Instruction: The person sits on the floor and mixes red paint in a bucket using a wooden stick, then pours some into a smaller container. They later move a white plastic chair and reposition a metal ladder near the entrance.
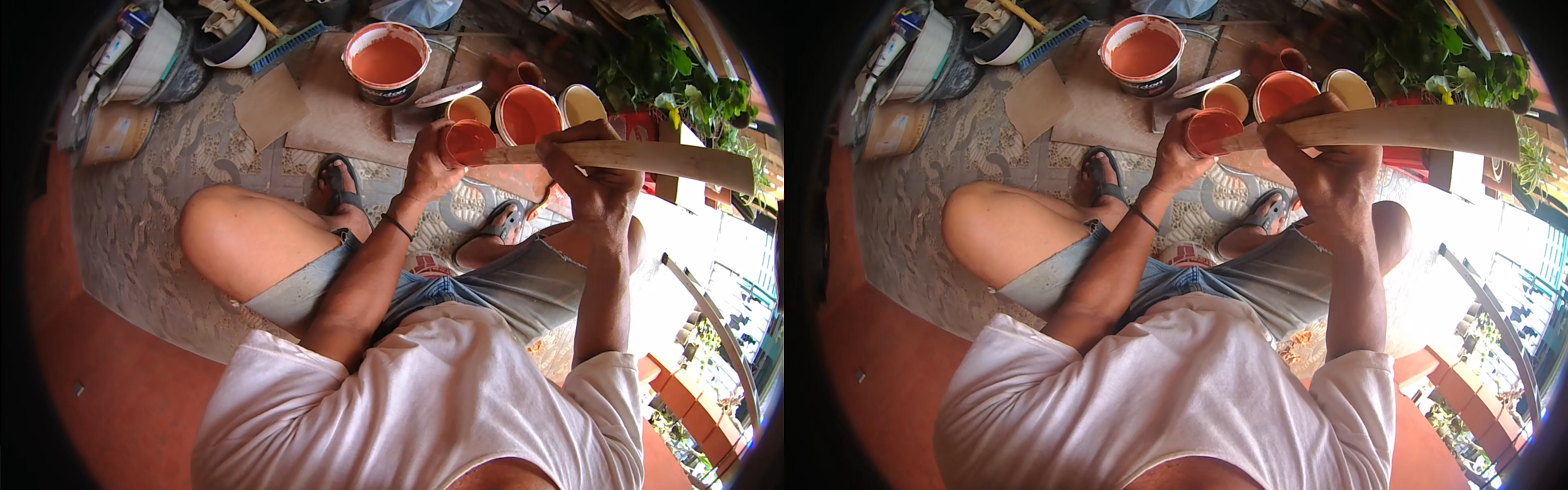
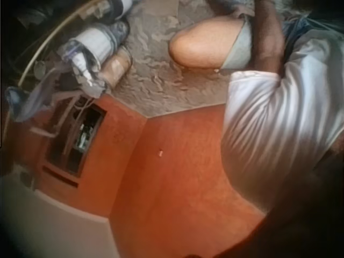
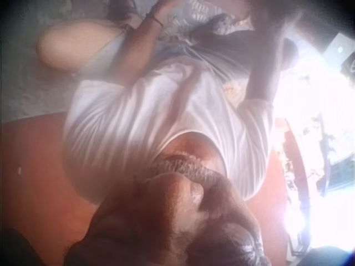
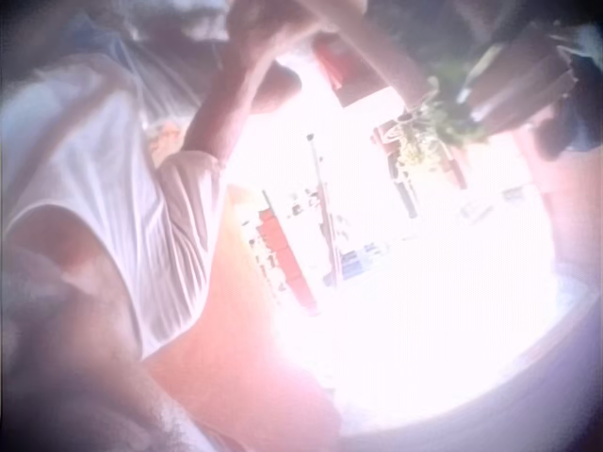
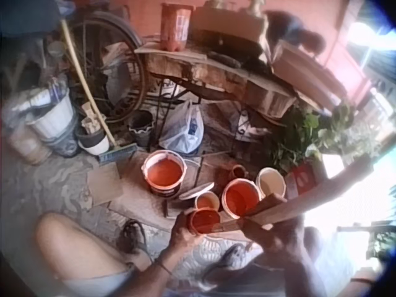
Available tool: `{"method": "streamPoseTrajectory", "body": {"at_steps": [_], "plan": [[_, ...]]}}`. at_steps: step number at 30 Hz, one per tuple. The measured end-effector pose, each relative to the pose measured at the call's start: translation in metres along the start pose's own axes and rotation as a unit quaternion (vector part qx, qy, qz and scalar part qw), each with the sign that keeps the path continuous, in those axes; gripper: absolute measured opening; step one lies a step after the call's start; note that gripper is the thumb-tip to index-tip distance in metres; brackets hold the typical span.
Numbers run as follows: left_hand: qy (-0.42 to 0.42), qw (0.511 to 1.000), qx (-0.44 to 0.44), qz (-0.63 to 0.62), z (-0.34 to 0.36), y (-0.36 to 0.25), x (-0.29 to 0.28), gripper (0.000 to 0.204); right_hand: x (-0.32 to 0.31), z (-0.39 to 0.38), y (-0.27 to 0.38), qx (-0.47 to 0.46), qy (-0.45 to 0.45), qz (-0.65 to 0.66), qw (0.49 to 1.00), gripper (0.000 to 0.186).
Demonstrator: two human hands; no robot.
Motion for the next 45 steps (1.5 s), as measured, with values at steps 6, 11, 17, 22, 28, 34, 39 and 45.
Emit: {"method": "streamPoseTrajectory", "body": {"at_steps": [6, 11, 17, 22, 28, 34, 39, 45], "plan": [[0.007, 0.999, 0.012, -0.032, 0.001, 0.002, 0.001, 0.079, -0.001, 0.001, 0.004, -0.018, -0.014, -0.041, 0.999, 0.020], [0.004, 1.000, 0.002, 0.004, 0.000, 0.001, 0.003, 0.078, 0.005, 0.003, 0.003, -0.027, 0.008, 0.001, 1.000, 0.020], [0.004, 1.000, -0.007, -0.024, 0.000, 0.001, 0.000, 0.079, -0.002, 0.002, 0.001, -0.019, -0.026, -0.040, 0.999, 0.021], [0.003, 1.000, -0.005, -0.021, 0.001, 0.000, 0.001, 0.079, -0.001, 0.004, 0.003, -0.049, -0.025, -0.013, 0.998, 0.019], [0.002, 1.000, 0.001, -0.010, 0.000, 0.001, 0.000, 0.079, 0.003, 0.007, 0.005, -0.037, 0.000, -0.042, 0.998, 0.020], [0.005, 1.000, 0.001, -0.014, 0.001, 0.000, 0.000, 0.080, -0.005, 0.008, 0.008, -0.044, -0.028, -0.087, 0.995, 0.016], [0.002, 1.000, -0.011, -0.007, 0.002, 0.000, -0.002, 0.080, -0.017, 0.009, 0.000, -0.031, -0.045, -0.045, 0.998, 0.015], [0.000, 0.998, -0.016, -0.058, 0.005, -0.003, -0.002, 0.078, -0.051, 0.016, -0.003, -0.027, -0.096, -0.100, 0.990, 0.014]]}}
Point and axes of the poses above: each hand's wrist, its own z-axis towards the middle knuckle, its own x-axis out of the palm, y = z × x, the point moved 8 cm from there along z, towards the middle knuckle, and after that the axes turned 15 degrees about y, right-handed, at the moved point
